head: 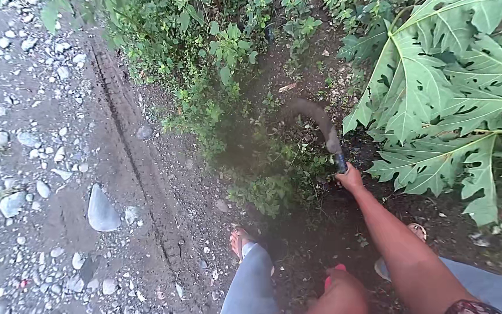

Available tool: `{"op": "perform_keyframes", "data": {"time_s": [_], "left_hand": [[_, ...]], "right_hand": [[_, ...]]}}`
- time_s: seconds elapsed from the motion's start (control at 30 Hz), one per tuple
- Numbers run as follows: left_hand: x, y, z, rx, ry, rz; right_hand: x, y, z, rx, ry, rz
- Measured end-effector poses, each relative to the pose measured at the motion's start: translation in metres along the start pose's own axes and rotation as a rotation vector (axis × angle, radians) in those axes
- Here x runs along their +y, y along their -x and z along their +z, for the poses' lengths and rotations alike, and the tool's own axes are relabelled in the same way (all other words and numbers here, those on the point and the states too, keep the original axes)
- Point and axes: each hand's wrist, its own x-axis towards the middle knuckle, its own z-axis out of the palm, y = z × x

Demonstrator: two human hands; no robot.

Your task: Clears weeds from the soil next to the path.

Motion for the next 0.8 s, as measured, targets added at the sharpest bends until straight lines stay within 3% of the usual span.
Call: {"op": "perform_keyframes", "data": {"time_s": [0.13,0.2,0.23,0.37,0.47,0.63,0.7,0.8], "left_hand": [[0.002,0.001,0.002,-0.014,-0.006,0.003],[-0.001,-0.016,0.009,0.003,-0.039,0.037],[0.0,-0.016,0.008,0.0,-0.042,0.036],[0.001,-0.009,0.005,0.01,-0.019,0.02],[-0.001,-0.009,0.007,0.014,-0.011,0.015],[-0.001,-0.023,0.011,0.001,-0.07,0.024],[-0.004,-0.036,0.013,-0.012,-0.143,0.039],[-0.005,-0.044,0.017,-0.001,-0.133,0.04]], "right_hand": [[-0.039,-0.003,0.025,0.239,-0.656,0.095],[-0.045,-0.005,0.045,0.213,-0.787,0.127],[-0.036,-0.005,0.052,0.141,-0.699,0.138],[0.027,0.019,0.047,-0.294,0.062,0.071],[0.059,0.038,0.027,-0.329,0.283,-0.011],[0.08,0.062,0.001,-0.073,0.129,-0.053],[0.077,0.066,-0.004,0.058,-0.045,-0.078],[0.049,0.056,-0.019,0.129,-0.41,0.025]]}}
